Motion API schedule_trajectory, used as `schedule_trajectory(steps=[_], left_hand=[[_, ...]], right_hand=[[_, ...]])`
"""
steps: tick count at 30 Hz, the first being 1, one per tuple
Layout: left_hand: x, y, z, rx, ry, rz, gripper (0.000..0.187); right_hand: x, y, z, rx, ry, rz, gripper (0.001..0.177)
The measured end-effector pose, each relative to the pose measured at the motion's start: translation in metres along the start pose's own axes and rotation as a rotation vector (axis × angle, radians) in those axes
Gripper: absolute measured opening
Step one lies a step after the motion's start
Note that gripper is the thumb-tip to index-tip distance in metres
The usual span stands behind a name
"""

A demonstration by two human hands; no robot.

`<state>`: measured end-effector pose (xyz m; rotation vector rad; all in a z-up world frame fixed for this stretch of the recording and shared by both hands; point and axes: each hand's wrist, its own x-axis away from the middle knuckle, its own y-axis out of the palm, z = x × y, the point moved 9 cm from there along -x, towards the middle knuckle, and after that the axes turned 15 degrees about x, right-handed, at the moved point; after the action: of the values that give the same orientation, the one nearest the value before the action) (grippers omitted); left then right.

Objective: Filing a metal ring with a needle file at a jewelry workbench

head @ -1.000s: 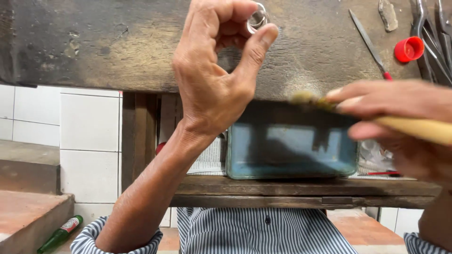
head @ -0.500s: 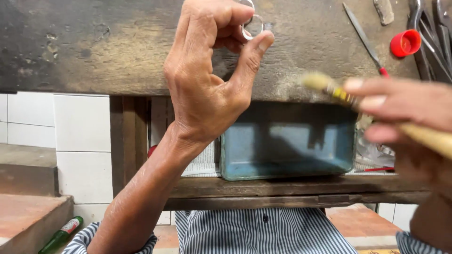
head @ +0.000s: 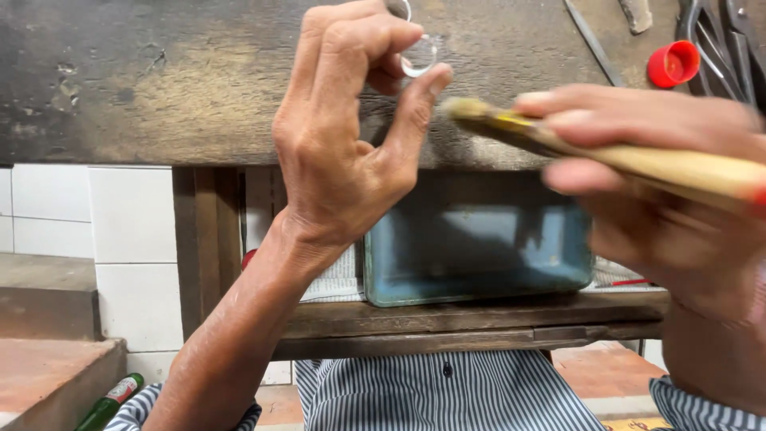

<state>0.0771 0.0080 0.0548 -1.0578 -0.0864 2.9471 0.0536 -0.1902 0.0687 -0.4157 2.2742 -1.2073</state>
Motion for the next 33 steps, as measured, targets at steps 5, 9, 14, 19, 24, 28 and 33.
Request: schedule_trajectory(steps=[5,9,14,19,24,28,33], left_hand=[[0.001,-0.006,-0.003,-0.042,0.000,0.025,0.014],[0.000,-0.002,-0.004,0.020,-0.013,0.024,0.015],[0.000,-0.006,0.000,-0.027,-0.003,0.031,0.015],[0.002,-0.008,-0.006,-0.067,-0.043,0.049,0.016],[0.001,-0.006,-0.006,-0.056,-0.063,0.053,0.018],[0.000,-0.010,-0.004,-0.085,-0.071,0.066,0.017],[0.000,-0.011,-0.009,-0.073,-0.087,0.075,0.019]], right_hand=[[0.016,0.007,0.006,-0.154,0.097,-0.015,0.025],[0.034,-0.012,0.018,-0.220,0.356,0.074,0.014],[0.000,0.013,0.004,-0.103,-0.238,0.019,0.010],[0.036,-0.001,-0.001,-0.018,0.046,-0.046,0.018],[0.018,-0.007,-0.011,0.063,-0.084,0.035,0.024],[-0.004,0.012,-0.024,-0.052,-0.023,-0.022,0.026],[0.020,-0.008,-0.012,0.014,0.144,-0.002,0.021]])
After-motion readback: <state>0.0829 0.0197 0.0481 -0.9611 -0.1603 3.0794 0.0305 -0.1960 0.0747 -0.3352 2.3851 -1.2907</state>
